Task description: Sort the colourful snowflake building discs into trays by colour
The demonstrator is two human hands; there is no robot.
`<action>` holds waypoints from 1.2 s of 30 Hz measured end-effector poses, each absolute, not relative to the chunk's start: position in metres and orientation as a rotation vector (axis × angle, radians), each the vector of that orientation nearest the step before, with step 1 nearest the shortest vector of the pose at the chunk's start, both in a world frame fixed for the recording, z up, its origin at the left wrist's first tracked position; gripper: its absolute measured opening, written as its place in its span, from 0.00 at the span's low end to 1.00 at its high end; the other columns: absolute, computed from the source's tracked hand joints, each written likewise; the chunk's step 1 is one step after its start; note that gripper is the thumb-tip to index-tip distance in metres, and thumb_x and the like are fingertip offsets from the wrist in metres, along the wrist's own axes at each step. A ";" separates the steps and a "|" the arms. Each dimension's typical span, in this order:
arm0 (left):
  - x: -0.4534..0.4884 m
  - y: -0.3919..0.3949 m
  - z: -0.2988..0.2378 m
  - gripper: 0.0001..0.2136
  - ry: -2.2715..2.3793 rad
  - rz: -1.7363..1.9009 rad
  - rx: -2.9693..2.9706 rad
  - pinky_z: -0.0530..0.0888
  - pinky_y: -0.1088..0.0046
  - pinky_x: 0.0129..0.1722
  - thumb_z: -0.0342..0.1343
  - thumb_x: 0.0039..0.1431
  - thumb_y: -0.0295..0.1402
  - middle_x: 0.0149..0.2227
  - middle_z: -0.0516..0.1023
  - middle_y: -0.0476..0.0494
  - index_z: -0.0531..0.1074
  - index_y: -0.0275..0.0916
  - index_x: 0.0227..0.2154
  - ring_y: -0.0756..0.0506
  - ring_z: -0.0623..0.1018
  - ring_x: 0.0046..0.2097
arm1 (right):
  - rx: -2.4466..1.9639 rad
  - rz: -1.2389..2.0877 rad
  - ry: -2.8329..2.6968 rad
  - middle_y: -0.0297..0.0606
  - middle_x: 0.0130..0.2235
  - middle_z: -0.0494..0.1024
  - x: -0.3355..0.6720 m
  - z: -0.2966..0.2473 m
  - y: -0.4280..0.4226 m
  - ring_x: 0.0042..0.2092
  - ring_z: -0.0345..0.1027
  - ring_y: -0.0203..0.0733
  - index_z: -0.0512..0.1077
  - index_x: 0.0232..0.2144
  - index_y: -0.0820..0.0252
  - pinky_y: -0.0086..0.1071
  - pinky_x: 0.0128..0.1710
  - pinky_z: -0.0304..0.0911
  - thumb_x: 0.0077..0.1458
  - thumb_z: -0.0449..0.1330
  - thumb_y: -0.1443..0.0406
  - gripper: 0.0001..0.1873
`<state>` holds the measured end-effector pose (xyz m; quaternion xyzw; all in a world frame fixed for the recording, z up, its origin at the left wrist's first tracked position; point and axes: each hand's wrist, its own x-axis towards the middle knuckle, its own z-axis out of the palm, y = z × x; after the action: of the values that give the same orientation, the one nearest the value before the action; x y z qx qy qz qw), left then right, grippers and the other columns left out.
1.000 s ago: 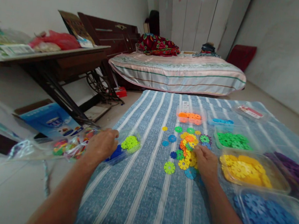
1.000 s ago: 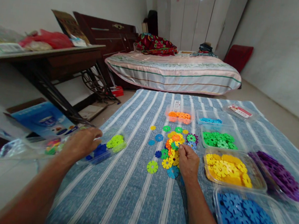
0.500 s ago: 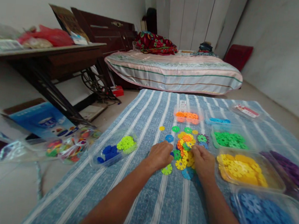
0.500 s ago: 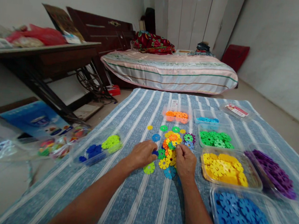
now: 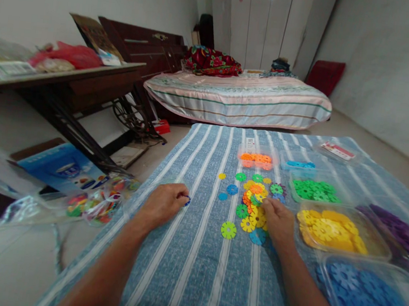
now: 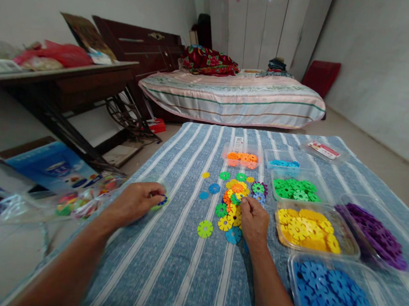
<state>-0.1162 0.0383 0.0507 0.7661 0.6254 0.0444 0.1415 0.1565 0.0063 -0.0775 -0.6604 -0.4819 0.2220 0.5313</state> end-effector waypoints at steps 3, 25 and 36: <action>-0.153 0.039 0.060 0.08 1.968 -0.017 2.216 0.63 0.75 0.32 0.49 0.52 0.32 0.28 0.76 0.49 0.74 0.40 0.27 0.48 0.73 0.32 | -1.568 0.530 -1.148 0.34 0.27 0.74 0.156 -0.078 0.007 0.30 0.65 0.39 0.74 0.27 0.61 0.30 0.32 0.59 0.52 0.51 0.53 0.19; -0.038 0.058 0.012 0.11 1.771 -0.014 2.502 0.69 0.68 0.42 0.45 0.58 0.31 0.41 0.76 0.39 0.72 0.38 0.35 0.43 0.75 0.44 | -1.598 0.545 -1.148 0.35 0.28 0.74 0.156 -0.076 0.008 0.31 0.66 0.40 0.75 0.29 0.61 0.31 0.33 0.59 0.52 0.51 0.54 0.19; -0.029 0.083 -0.013 0.07 1.808 -0.038 2.334 0.69 0.72 0.40 0.54 0.49 0.31 0.39 0.78 0.40 0.72 0.39 0.33 0.42 0.76 0.45 | -1.548 0.518 -1.161 0.36 0.29 0.75 0.153 -0.078 0.009 0.32 0.67 0.40 0.75 0.30 0.60 0.31 0.34 0.59 0.54 0.49 0.55 0.19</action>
<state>-0.0285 0.0831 -0.0133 0.7869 0.6096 -0.0127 0.0947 0.1528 0.0090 -0.0780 -0.6509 -0.4881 0.2180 0.5391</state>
